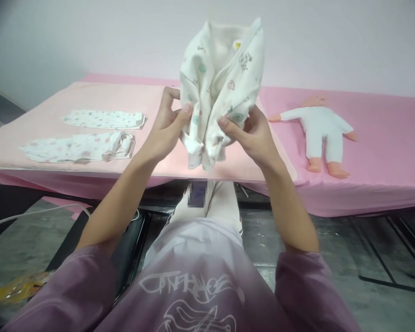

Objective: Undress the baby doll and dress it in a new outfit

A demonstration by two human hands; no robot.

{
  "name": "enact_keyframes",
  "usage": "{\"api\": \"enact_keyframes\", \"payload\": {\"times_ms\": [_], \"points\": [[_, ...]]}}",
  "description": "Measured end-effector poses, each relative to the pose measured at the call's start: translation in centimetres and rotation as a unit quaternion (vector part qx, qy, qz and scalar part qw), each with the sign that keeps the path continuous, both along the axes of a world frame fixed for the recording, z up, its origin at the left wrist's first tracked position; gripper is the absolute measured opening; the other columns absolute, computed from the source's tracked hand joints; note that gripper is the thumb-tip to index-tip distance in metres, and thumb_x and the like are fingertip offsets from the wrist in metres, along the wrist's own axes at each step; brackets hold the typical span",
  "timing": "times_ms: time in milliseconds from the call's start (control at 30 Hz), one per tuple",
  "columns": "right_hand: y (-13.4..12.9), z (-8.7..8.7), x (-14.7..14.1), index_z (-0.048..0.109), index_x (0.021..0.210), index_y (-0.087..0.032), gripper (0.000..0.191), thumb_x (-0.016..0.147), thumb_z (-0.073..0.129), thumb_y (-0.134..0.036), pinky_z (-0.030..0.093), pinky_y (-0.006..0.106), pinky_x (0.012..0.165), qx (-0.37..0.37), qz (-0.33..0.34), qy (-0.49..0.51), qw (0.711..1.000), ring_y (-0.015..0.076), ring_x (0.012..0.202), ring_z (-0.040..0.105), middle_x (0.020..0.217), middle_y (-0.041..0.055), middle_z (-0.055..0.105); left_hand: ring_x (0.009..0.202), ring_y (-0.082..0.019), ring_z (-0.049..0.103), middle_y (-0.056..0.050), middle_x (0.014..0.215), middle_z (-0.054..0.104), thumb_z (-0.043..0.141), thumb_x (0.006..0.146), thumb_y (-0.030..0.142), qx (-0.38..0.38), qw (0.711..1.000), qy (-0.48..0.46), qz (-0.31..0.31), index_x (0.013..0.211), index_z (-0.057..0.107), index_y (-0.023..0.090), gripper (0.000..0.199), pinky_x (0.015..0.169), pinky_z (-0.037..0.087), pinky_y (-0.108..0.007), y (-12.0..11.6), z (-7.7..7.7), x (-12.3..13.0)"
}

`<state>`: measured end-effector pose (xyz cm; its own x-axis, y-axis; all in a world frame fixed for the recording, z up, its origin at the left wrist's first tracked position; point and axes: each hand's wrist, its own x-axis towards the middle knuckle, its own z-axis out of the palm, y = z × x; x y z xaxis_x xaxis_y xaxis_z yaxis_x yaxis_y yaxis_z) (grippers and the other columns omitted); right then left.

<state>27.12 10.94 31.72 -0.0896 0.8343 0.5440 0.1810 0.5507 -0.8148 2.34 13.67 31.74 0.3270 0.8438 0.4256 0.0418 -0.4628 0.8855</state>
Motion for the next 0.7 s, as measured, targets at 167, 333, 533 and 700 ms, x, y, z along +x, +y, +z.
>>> {"api": "enact_keyframes", "payload": {"times_ms": [167, 333, 533, 700], "points": [[0.7, 1.0, 4.3, 0.075, 0.109, -0.025, 0.052, 0.087, 0.100, -0.065, 0.064, 0.036, 0.067, -0.039, -0.080, -0.029, 0.996, 0.0208, 0.079, 0.072, 0.094, 0.0038, 0.074, 0.101, -0.028, 0.080, -0.004, 0.102, 0.071, 0.054, 0.116, 0.077, -0.027, 0.990, 0.091, 0.100, 0.140, 0.046, 0.031, 0.053, 0.083, 0.066, -0.040, 4.0, 1.3, -5.9], [10.7, 1.3, 7.7, 0.068, 0.114, -0.023, 0.053, 0.094, 0.092, -0.066, 0.051, 0.032, 0.062, -0.167, -0.148, -0.131, 0.966, 0.0130, 0.064, 0.056, 0.086, 0.0028, 0.069, 0.094, -0.024, 0.076, -0.004, 0.098, 0.072, 0.065, 0.117, 0.049, -0.112, 0.937, 0.279, 0.177, 0.130, 0.063, 0.024, 0.028, 0.087, 0.064, -0.039, 14.1, 1.8, -9.1], [23.9, -5.3, 12.5, 0.079, 0.097, -0.021, 0.058, 0.083, 0.094, -0.075, 0.057, 0.044, 0.098, -0.353, -0.093, -0.377, 0.851, 0.0320, 0.107, 0.073, 0.114, 0.0131, 0.082, 0.116, -0.038, 0.078, -0.013, 0.121, 0.084, 0.092, 0.078, 0.059, -0.209, 0.866, 0.425, 0.159, 0.116, 0.084, 0.022, 0.054, 0.095, 0.060, -0.041, 27.7, -5.7, -11.3], [25.2, -10.2, 14.7, 0.075, 0.117, -0.023, 0.062, 0.096, 0.078, -0.081, 0.056, 0.042, 0.106, -0.387, -0.068, -0.272, 0.878, 0.0324, 0.125, 0.074, 0.138, 0.0132, 0.080, 0.134, -0.039, 0.074, -0.014, 0.144, 0.081, 0.091, 0.069, 0.068, -0.248, 0.882, 0.393, 0.077, 0.133, 0.086, 0.026, 0.076, 0.108, 0.059, -0.040, 30.1, -7.6, -13.9]]}}
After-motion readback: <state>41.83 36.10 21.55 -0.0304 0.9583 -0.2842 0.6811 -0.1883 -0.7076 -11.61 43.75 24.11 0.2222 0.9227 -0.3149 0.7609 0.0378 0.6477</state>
